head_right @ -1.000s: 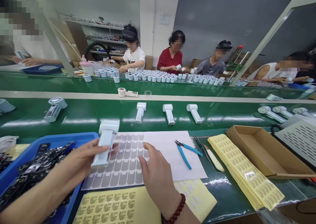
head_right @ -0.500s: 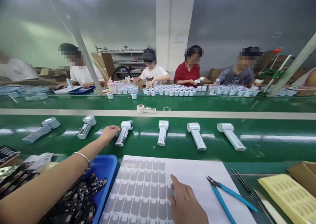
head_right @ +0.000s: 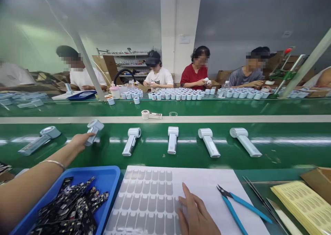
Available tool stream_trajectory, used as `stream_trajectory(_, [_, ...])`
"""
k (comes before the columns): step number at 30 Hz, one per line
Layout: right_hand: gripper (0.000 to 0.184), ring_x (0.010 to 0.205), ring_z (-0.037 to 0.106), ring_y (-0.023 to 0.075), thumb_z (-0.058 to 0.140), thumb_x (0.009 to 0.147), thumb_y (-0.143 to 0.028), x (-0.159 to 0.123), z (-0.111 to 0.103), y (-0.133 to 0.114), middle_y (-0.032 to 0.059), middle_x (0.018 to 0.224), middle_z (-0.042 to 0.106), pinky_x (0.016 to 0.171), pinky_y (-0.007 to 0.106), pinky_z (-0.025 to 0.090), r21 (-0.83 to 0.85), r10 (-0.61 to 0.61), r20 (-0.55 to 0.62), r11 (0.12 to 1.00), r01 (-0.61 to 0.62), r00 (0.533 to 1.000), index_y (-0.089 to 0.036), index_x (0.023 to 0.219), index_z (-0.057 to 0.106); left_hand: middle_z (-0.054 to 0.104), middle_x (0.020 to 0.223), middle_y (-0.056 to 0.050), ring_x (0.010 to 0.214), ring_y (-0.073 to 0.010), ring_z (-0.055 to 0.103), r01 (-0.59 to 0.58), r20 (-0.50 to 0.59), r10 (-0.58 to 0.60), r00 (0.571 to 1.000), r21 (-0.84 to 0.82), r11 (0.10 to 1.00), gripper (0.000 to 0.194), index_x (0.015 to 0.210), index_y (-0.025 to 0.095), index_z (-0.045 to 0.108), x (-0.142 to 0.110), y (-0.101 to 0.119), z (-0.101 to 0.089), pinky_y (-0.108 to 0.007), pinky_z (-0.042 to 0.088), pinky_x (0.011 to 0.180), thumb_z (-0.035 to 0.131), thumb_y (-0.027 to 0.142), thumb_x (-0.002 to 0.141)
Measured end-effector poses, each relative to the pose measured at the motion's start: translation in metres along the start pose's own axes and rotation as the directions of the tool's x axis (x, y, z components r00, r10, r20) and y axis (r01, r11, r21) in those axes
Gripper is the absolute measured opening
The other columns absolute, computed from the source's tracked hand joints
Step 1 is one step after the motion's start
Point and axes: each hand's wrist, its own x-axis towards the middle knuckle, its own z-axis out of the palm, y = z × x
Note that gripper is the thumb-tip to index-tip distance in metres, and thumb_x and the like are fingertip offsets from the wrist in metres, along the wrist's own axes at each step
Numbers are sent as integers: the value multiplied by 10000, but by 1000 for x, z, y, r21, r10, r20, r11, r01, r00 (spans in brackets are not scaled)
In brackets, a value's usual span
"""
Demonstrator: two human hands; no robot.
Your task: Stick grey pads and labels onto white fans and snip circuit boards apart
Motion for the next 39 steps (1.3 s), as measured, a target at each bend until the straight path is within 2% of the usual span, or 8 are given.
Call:
stream_trajectory(4, [485, 841, 731, 218, 330, 1023, -538, 3, -16, -12, 43, 939, 755, 558, 275, 574, 135, 96, 25, 986, -99, 995, -274, 1412, 450, 623, 752, 24, 613, -51, 563, 20, 173, 9, 985, -168, 986, 98, 856, 110, 585, -58, 19, 20, -147, 495, 580, 537, 32, 888])
stream_trajectory(7, [457, 800, 702, 214, 460, 987, -524, 8, -35, -28, 26, 924, 757, 649, 309, 574, 292, 183, 54, 937, -190, 982, -279, 1372, 479, 605, 656, 10, 478, -56, 475, 48, 316, 34, 948, -249, 967, 161, 899, 127, 643, -112, 17, 24, -140, 422, 438, 484, 109, 914])
stream_trajectory(10, [510, 837, 699, 223, 560, 936, -523, 9, -60, -52, 23, 898, 751, 673, 309, 574, 511, 307, 160, 788, -344, 938, -284, 1378, 474, 698, 738, -87, 513, -153, 594, 128, 421, -5, 907, -263, 956, 255, 1005, 128, 707, -165, -6, 21, -253, 518, 447, 494, 237, 918])
stream_trajectory(13, [620, 926, 705, 259, 668, 854, -545, 4, -81, -79, 30, 853, 738, 650, 300, 573, 665, 352, 301, 589, -459, 886, -276, 1380, 478, 758, 980, -179, 816, -287, 737, 347, 452, -206, 868, -254, 903, 271, 1072, 97, 723, -213, -39, 22, -368, 624, 692, 622, 228, 858])
stream_trajectory(17, [642, 1040, 692, 280, 784, 757, -455, -9, -99, -110, 16, 747, 721, 665, 282, 566, 768, 285, 410, 404, -497, 866, -256, 1307, 521, 755, 846, -179, 696, -220, 727, 534, 483, -358, 799, -296, 792, 184, 968, 38, 724, -259, -70, 35, -292, 617, 658, 665, 147, 833])
stream_trajectory(20, [609, 1113, 677, 285, 793, 722, -334, -15, -105, -125, 3, 701, 726, 734, 303, 577, 787, 235, 447, 356, -504, 863, -243, 1265, 534, 696, 676, -94, 507, -134, 648, 618, 398, -478, 783, -415, 668, 108, 931, 66, 687, -273, -76, 47, -233, 582, 513, 612, 109, 868])
stream_trajectory(26, [650, 1235, 615, 312, 727, 675, -207, -14, -106, -142, 9, 702, 742, 870, 382, 577, 717, 215, 551, 373, -589, 807, -201, 1289, 514, 603, 606, -19, 399, -48, 552, 698, 422, -568, 707, -547, 463, 127, 809, 121, 559, -278, -75, 56, -125, 491, 400, 522, 103, 929])
stream_trajectory(39, [648, 1163, 661, 275, 670, 669, -149, -9, -99, -150, -18, 702, 723, 833, 351, 597, 712, 177, 557, 401, -577, 811, -202, 1300, 527, 558, 577, 10, 463, -83, 545, 684, 454, -514, 728, -520, 511, 119, 793, 171, 548, -278, -86, 53, -199, 523, 479, 628, 104, 850])
